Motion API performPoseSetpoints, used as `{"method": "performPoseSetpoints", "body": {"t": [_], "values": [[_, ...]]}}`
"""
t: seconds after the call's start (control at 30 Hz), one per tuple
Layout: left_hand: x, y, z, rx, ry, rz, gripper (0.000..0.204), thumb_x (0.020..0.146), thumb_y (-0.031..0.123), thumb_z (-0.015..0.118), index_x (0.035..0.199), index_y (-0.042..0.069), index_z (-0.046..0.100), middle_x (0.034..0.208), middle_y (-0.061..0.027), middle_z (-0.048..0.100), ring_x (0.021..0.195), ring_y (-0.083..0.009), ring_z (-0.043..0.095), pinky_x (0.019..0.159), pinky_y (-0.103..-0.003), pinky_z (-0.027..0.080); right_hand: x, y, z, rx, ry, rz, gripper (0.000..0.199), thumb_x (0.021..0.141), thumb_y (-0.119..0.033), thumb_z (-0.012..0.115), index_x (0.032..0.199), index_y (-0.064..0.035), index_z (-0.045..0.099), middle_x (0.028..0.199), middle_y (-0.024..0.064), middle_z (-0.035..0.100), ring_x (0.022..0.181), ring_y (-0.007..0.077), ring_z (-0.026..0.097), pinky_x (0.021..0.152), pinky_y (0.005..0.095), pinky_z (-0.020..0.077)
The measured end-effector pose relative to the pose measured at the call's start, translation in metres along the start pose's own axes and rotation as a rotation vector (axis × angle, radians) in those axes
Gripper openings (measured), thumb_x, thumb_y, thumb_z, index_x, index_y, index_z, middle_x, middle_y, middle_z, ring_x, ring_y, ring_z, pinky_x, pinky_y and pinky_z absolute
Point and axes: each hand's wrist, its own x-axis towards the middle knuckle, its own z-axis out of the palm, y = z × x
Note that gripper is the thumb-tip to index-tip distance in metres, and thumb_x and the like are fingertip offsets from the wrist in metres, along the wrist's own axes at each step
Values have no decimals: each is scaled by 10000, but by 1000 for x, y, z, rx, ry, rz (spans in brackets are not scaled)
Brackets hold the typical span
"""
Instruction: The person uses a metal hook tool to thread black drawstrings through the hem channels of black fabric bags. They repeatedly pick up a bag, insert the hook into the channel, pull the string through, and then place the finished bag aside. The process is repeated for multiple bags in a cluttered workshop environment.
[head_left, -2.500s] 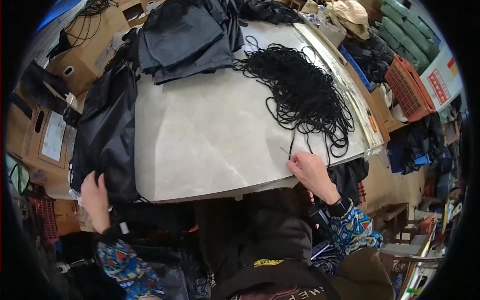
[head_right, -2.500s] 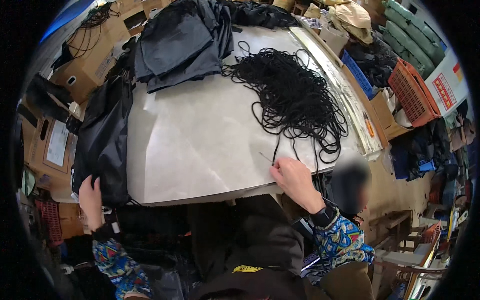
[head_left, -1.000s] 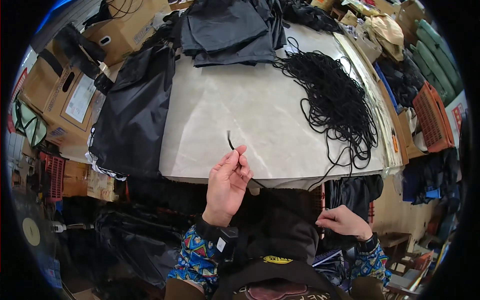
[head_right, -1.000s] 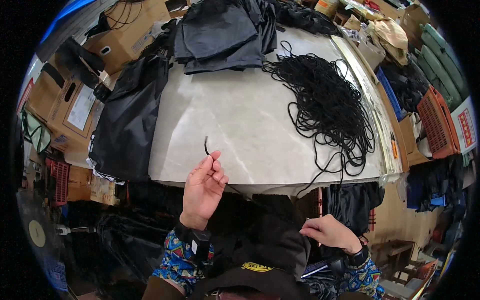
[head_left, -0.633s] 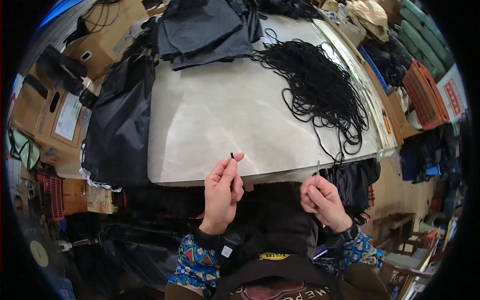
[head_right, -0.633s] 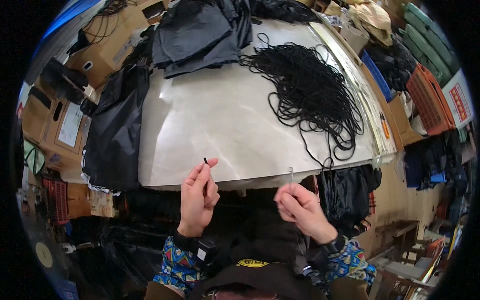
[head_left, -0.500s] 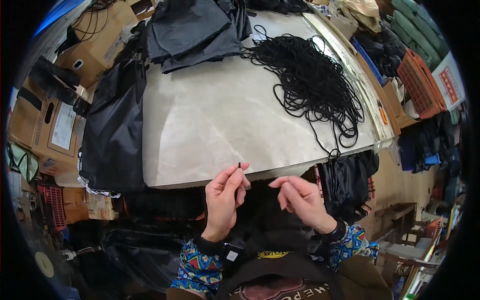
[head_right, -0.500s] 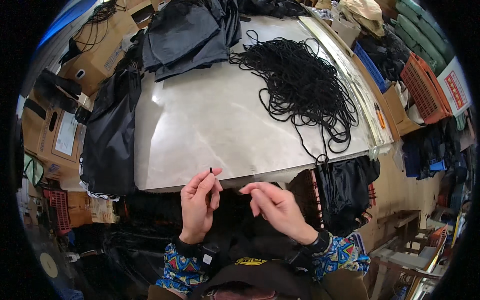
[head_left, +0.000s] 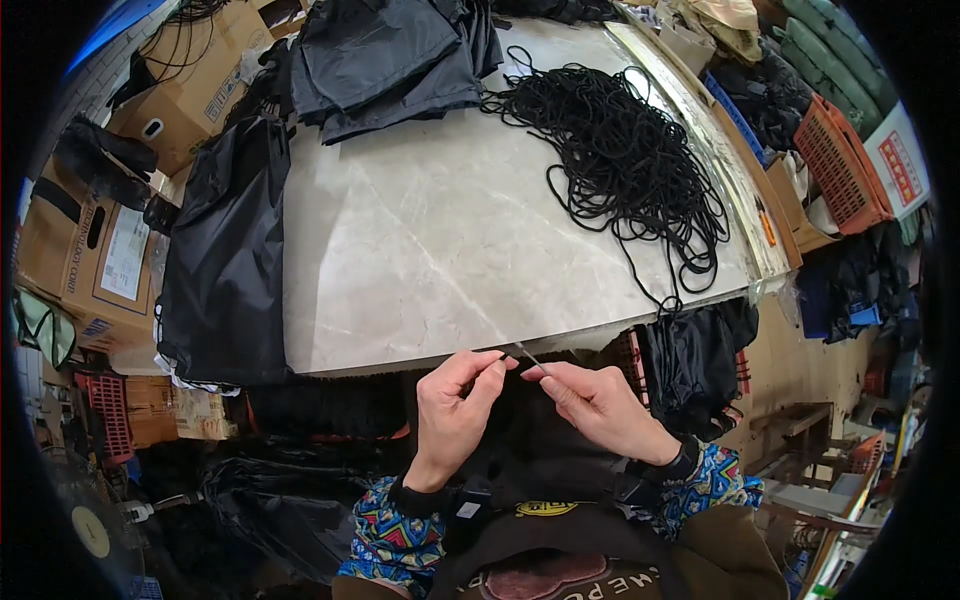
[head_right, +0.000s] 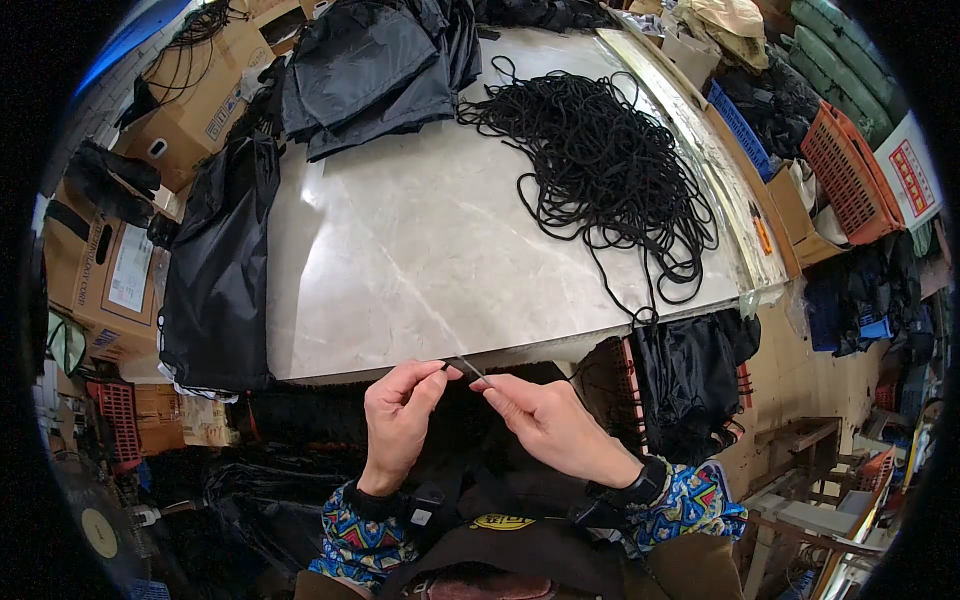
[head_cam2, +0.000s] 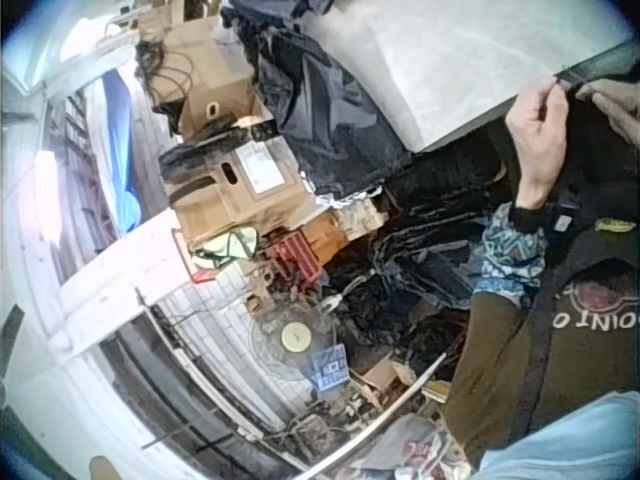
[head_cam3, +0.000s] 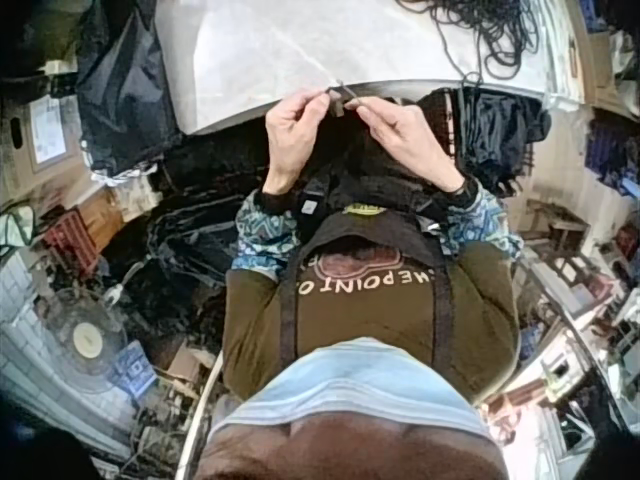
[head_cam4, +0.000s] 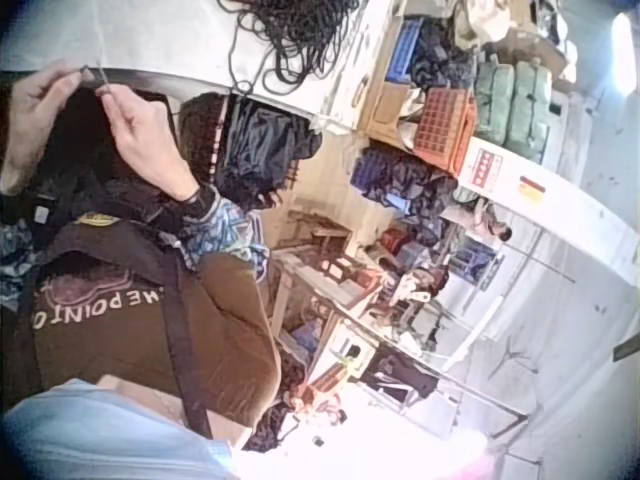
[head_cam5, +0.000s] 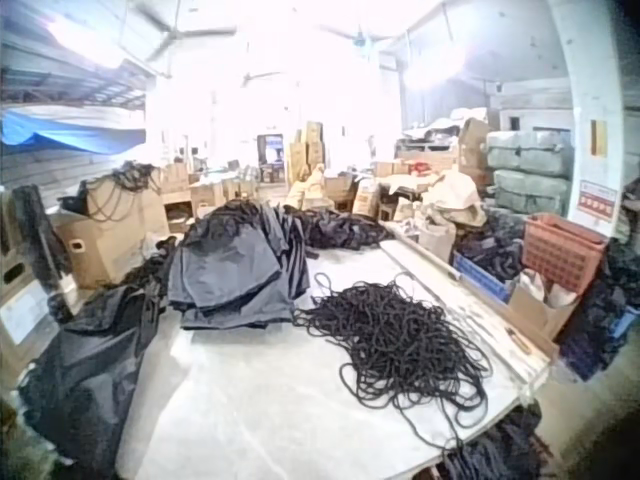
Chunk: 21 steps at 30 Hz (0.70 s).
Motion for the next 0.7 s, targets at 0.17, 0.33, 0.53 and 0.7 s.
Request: {"method": "performPoseSetpoints", "body": {"t": [0.17,0.33,0.53,0.7], "values": [[1,2,1,35,-35,18,148,882,57,580,953,-42,664,785,-30,638,672,-48,519,598,-199,421,-1,19,13,-328,198,-359,231,896,-94,563,1108,-5,580,670,148,599,539,285,576,479,353,434],[-1,4,-2,-293,-163,-301,184,917,106,578,1020,-25,656,738,-4,600,567,-1,433,492,-157,328,-2,11,7,-581,183,-330,261,852,-66,568,1108,-20,559,661,120,588,571,300,594,468,386,437],[5,3,-2,-405,-161,-331,183,932,110,559,1047,-9,638,709,13,569,522,-13,388,457,-168,295,-6,8,3,-792,121,-333,341,788,-40,568,1129,-38,542,614,73,538,537,261,572,448,378,428],[17,-1,9,29,-78,29,189,941,152,557,1040,2,617,722,9,563,546,-20,407,475,-181,319,-11,12,0,-797,84,-312,307,811,-48,577,1116,-36,551,618,83,537,540,265,571,458,376,427]]}}
